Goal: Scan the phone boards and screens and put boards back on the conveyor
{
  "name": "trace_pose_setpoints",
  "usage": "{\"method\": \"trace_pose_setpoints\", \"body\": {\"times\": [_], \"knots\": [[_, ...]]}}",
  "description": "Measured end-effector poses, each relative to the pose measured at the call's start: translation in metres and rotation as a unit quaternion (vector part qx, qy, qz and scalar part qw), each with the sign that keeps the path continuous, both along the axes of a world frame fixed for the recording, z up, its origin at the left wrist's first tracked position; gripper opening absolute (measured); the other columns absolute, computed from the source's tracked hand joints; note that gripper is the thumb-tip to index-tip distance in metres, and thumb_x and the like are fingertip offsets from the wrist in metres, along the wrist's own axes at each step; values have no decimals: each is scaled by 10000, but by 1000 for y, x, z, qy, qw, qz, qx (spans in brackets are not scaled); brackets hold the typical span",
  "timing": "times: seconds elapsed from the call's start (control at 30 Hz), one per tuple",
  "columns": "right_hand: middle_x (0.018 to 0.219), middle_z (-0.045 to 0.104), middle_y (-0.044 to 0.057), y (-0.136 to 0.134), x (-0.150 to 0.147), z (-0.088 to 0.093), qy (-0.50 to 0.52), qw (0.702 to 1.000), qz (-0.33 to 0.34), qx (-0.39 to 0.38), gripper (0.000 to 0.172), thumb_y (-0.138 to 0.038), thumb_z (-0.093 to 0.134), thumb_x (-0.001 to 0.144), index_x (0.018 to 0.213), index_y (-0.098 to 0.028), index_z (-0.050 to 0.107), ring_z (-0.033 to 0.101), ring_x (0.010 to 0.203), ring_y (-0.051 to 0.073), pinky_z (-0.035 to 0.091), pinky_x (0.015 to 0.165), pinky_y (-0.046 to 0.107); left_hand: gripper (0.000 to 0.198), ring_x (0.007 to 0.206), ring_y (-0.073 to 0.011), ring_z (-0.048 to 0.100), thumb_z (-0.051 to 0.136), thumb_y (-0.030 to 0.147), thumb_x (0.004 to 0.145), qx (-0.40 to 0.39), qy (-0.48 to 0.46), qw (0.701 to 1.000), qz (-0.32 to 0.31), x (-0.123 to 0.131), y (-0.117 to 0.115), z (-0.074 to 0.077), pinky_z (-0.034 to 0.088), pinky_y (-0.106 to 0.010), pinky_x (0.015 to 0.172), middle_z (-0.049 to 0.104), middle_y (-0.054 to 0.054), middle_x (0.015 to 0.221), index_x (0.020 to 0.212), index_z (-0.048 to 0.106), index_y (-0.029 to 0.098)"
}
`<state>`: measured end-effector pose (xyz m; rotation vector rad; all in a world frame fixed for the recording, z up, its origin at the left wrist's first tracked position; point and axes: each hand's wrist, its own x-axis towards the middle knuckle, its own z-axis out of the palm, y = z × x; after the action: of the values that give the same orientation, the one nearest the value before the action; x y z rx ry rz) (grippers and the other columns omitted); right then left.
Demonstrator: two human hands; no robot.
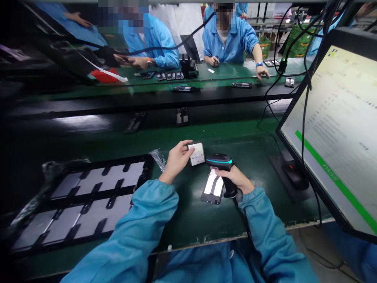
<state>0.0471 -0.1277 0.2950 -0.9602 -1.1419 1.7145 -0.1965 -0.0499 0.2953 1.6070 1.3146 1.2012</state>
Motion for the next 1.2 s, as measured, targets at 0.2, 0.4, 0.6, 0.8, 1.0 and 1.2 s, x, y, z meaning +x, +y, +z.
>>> {"method": "trace_pose_setpoints", "body": {"times": [0.2,0.4,0.6,0.8,1.0,1.2], "knots": [[1191,740,103,14,13,-5,62,995,-82,-18,349,-445,819,733,938,-169,764,658,1174,265,449,1120,421,408,919,-209,702,658,379,854,-116,-82,964,-226,37,-54,-26,597,-342,799,678,-114,1124,1188,618,148],[1142,755,101,19,14,-4,49,992,-111,-40,408,-464,856,689,957,-169,767,644,1199,282,415,1162,444,338,1419,-314,385,657,336,890,67,123,967,-215,39,-79,-41,316,-531,1192,489,-132,1428,1209,663,221],[1239,723,80,-58,27,0,-22,982,-183,-26,402,-406,810,787,1129,-207,737,607,1254,292,402,1163,514,753,1543,-330,129,515,330,970,-70,82,992,-58,56,-168,-49,176,-585,1239,187,-172,1648,1594,112,207],[1214,738,78,-78,15,-3,32,966,-245,-71,509,-386,865,723,1180,-221,715,599,1272,314,407,1161,560,610,1196,-253,607,590,287,917,-99,-118,988,10,95,-119,-57,501,-422,1023,539,-164,1375,1469,340,216],[1236,724,107,-36,20,5,107,940,-321,-35,415,-386,854,724,1084,-205,753,588,1287,360,427,1141,584,596,1044,-219,675,646,216,863,-60,-29,997,45,119,90,-21,534,-339,916,657,-175,1214,1408,420,131],[1313,687,106,-43,31,-9,98,942,-320,-27,355,-444,828,735,1024,-243,787,562,1315,379,436,1153,535,739,1506,-447,80,683,234,811,-79,44,970,225,62,216,24,235,-624,1128,177,-353,1584,1432,350,12]]}}
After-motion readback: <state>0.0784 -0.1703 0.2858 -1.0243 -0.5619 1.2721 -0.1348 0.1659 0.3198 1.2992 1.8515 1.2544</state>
